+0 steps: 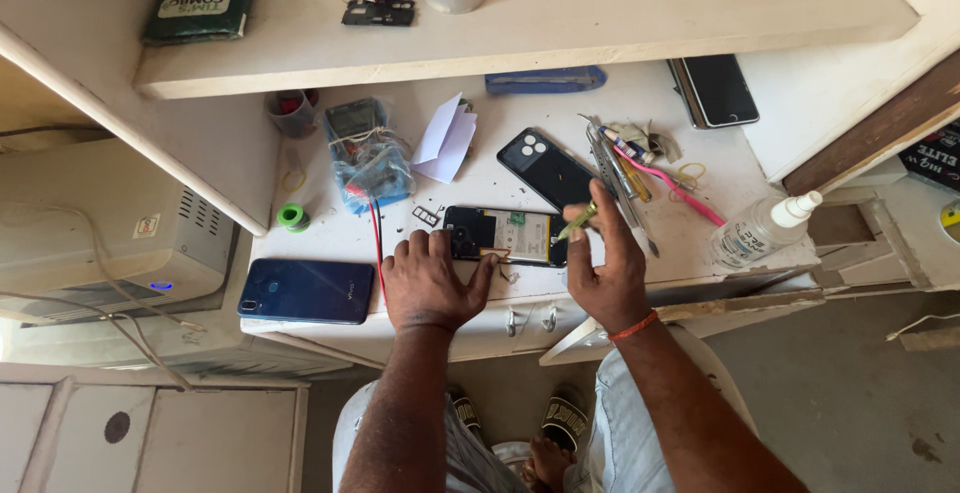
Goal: The person stands at a repair workbench, picks up a smartphone, removes its decorative back cover, and works on the phone body using a small hand tool, prying and manipulating components near the screen while other phones and repair tools lie on the bench.
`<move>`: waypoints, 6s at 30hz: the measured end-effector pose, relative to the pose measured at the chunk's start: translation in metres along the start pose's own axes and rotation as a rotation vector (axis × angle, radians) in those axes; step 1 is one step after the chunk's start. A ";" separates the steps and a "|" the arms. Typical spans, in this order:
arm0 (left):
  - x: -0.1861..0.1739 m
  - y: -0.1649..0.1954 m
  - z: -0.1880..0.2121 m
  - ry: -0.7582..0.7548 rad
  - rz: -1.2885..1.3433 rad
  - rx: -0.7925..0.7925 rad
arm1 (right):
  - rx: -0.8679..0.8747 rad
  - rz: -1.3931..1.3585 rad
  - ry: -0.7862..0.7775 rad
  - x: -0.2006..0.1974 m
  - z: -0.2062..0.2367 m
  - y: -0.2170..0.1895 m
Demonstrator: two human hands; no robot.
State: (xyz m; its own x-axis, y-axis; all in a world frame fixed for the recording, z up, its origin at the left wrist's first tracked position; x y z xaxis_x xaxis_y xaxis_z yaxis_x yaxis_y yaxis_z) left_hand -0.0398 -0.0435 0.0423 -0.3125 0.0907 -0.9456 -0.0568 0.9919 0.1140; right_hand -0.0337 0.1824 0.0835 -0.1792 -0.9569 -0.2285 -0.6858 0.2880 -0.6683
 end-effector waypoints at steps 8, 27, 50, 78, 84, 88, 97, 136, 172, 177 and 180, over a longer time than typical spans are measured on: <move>0.000 0.000 -0.001 -0.004 0.006 -0.004 | -0.051 0.068 -0.011 0.001 0.000 -0.002; 0.000 0.000 -0.001 -0.026 0.005 -0.010 | 0.109 -0.244 0.001 0.001 0.007 0.025; -0.001 0.001 -0.001 -0.002 0.003 -0.002 | 0.086 -0.133 0.069 -0.005 0.005 0.029; 0.000 0.000 -0.001 0.001 0.010 -0.002 | 0.119 -0.143 0.085 -0.009 0.007 0.038; -0.001 0.000 0.000 0.018 0.025 0.003 | 0.113 -0.119 0.057 -0.007 0.005 0.032; -0.001 -0.001 -0.001 0.010 0.009 0.003 | 0.078 -0.079 0.018 -0.004 -0.003 0.023; -0.001 0.001 0.000 0.012 0.004 0.002 | 0.063 -0.025 -0.280 0.006 -0.044 0.010; -0.005 0.003 -0.001 -0.007 -0.006 0.004 | 0.093 -0.011 -0.122 0.006 -0.032 0.016; -0.005 0.002 0.000 0.031 0.015 0.008 | 0.103 -0.104 -0.061 -0.004 -0.027 0.019; -0.002 0.002 -0.001 -0.008 0.009 0.004 | -0.118 0.138 -0.045 -0.008 -0.028 0.001; -0.004 0.003 -0.001 0.014 0.005 0.009 | 0.039 -0.009 -0.017 -0.011 -0.029 0.013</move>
State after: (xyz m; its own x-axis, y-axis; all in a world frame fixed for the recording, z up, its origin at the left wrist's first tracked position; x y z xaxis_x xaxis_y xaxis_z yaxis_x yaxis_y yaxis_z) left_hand -0.0395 -0.0412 0.0467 -0.3257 0.0942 -0.9408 -0.0465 0.9922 0.1155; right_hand -0.0614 0.1952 0.0977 -0.1605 -0.9589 -0.2340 -0.6596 0.2806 -0.6973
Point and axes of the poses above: each hand's wrist, its own z-axis away from the middle knuckle, its own x-axis out of the palm, y = z × x, the point moved 8 cm from there along -z, towards the middle knuckle, and after that the axes turned 11 degrees about -z, right-handed, at the moved point
